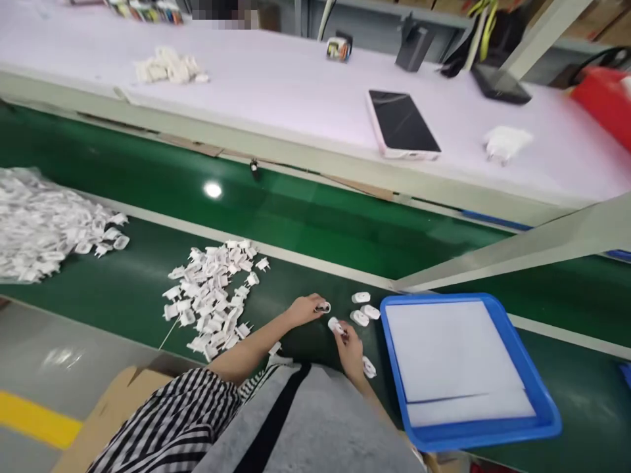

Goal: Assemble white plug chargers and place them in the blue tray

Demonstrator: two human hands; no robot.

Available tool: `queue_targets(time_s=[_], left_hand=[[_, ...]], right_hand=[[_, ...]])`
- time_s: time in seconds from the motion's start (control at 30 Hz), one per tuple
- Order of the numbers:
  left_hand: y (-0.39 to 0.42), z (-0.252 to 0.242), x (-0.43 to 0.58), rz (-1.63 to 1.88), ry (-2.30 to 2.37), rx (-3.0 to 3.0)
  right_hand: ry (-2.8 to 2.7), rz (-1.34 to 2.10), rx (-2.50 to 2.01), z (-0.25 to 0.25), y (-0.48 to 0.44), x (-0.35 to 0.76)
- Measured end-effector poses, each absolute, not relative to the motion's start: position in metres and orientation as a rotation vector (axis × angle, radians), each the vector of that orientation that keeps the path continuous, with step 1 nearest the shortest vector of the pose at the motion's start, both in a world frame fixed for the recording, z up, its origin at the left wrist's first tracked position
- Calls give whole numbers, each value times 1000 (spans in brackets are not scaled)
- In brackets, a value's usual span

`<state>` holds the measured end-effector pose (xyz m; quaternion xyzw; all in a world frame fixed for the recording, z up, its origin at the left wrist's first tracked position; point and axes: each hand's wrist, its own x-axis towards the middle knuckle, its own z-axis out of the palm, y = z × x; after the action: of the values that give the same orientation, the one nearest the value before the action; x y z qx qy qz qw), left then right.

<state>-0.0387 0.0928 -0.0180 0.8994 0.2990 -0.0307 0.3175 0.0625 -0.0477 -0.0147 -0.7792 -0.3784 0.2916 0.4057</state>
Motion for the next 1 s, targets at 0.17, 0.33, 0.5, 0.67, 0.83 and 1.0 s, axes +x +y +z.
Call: queue_targets(time_s=[0.17, 0.33, 0.5, 0.67, 0.83, 1.0], left_hand=[[35, -31, -66, -113, 829, 2261], [25, -37, -71, -31, 961, 2185], [22, -32, -72, 1, 957, 2211], [25, -19, -64, -209, 1015, 2295], [35, -9, -55, -482, 889, 2428], [37, -15, -62, -441, 732, 2560]], right_hand=[[-1480, 569, -1975, -31, -48, 58], [-1722, 572, -2046, -31, -48, 48], [-1816, 658, -2122, -25, -43, 44], [-1876, 842, -2304, -14, -31, 46], [-2147, 863, -2419, 1, -15, 43], [-2285, 842, -2330, 2, -16, 48]])
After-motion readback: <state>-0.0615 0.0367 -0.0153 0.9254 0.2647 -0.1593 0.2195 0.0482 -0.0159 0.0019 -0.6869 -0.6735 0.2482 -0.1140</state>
